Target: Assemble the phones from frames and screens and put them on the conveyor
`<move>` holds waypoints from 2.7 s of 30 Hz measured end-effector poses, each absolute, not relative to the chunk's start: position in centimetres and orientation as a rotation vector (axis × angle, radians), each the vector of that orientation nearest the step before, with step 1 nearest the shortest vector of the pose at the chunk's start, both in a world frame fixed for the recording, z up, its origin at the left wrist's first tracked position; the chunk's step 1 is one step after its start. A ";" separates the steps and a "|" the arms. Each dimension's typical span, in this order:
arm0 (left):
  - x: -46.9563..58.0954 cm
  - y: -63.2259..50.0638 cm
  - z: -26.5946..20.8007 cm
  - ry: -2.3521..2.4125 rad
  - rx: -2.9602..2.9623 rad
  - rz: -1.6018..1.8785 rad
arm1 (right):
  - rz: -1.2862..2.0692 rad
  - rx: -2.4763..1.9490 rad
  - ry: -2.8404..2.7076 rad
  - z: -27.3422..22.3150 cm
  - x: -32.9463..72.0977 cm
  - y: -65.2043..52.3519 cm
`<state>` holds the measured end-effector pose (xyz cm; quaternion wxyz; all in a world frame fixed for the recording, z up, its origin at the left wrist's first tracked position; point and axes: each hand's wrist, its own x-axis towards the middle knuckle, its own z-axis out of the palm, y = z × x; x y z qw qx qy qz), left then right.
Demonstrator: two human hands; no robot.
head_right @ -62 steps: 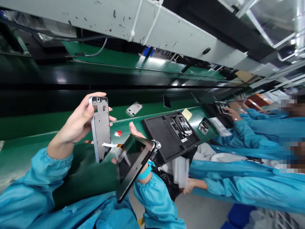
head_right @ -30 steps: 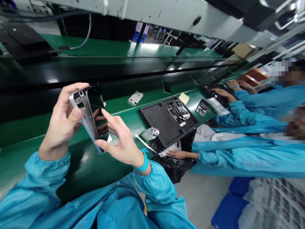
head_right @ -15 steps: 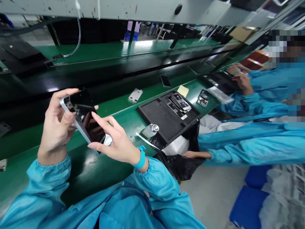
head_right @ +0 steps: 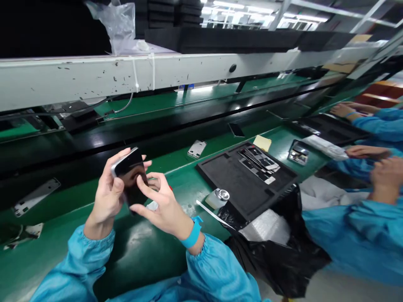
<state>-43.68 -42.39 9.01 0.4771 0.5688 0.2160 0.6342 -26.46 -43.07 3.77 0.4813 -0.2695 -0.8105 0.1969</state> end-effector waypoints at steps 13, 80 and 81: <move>-41.8 -44.3 9.6 0.695 1.214 1.326 | 1.236 -0.855 -1.668 10.6 -24.7 -44.0; -45.2 -20.9 -0.9 1.511 0.438 1.518 | 1.517 -0.361 -0.702 4.6 -20.5 -49.5; -44.9 -20.4 -1.1 1.557 0.485 1.509 | 1.513 -0.326 -0.707 4.8 -20.4 -49.6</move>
